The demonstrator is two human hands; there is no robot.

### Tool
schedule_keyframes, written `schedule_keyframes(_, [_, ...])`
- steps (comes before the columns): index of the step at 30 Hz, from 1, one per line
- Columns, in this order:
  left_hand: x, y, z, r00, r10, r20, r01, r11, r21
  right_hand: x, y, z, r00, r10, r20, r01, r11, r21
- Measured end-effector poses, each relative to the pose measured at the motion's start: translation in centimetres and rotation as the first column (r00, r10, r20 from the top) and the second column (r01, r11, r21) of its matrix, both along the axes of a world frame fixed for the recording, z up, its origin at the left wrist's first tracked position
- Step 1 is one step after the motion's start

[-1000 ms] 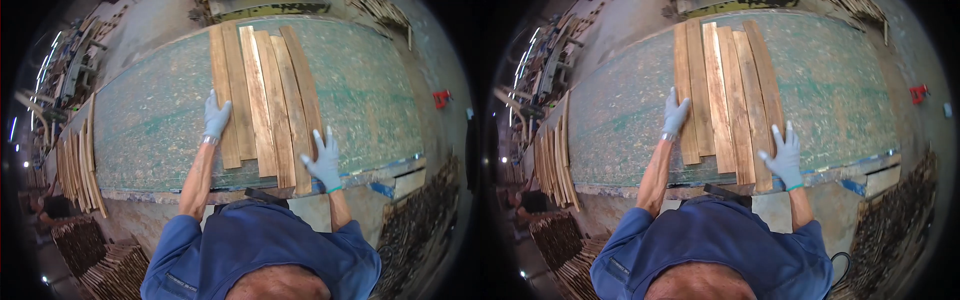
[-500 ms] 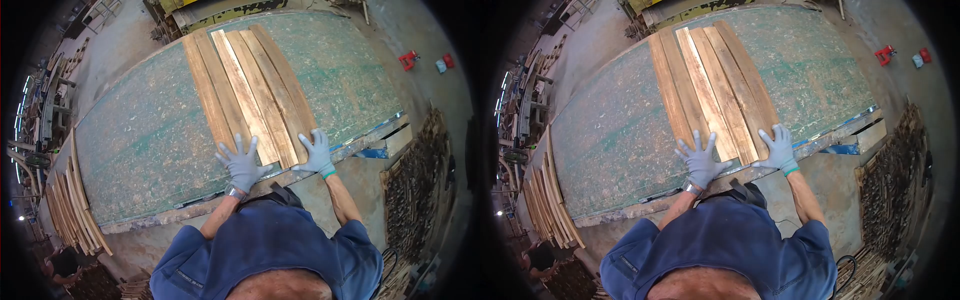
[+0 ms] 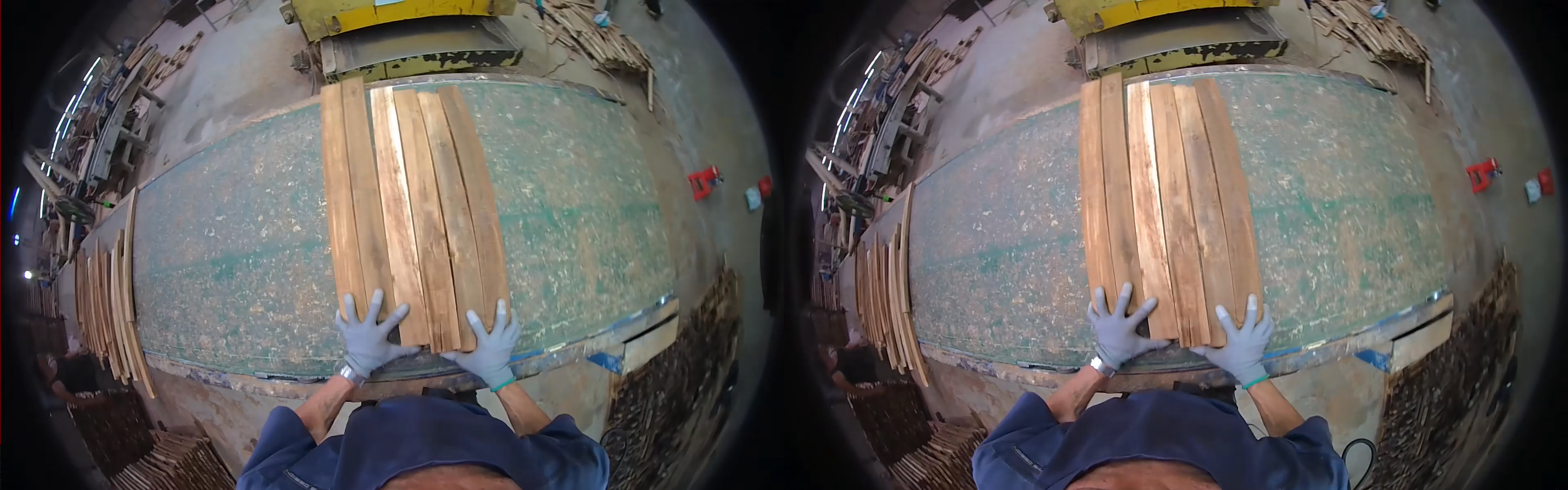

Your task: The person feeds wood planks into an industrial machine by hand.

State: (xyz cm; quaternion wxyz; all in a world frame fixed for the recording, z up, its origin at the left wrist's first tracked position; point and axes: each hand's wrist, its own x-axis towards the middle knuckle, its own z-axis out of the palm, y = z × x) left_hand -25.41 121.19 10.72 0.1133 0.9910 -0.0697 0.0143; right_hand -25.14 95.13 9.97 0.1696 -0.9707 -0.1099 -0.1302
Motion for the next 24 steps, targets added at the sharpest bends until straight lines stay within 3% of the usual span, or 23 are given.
schedule_keyframes(6, [12.8,-2.5,0.3,0.996,-0.005,0.087,0.011,0.998,-0.065,12.9,-3.4,-0.4,0.997,0.033,0.068,-0.033,0.999,-0.007])
schedule_keyframes(11, [24.9,-5.0,0.2,0.993,0.051,0.104,-0.05,0.999,-0.006,26.3,-6.4,-0.8,0.991,0.077,0.109,-0.073,0.996,-0.041])
schedule_keyframes(13, [29.7,-5.3,-0.1,0.98,0.071,0.187,-0.07,0.997,-0.007,31.4,-6.1,-0.4,0.994,0.07,0.078,-0.066,0.996,-0.059])
schedule_keyframes(19, [43.7,-2.2,0.7,0.984,0.097,0.151,-0.11,0.99,0.083,45.9,-2.4,-0.7,0.994,0.044,0.101,-0.031,0.991,-0.128])
schedule_keyframes(24, [49.4,-2.1,0.8,0.968,0.19,0.161,-0.201,0.978,0.053,55.4,0.0,-1.2,0.989,0.002,0.145,0.036,0.966,-0.257])
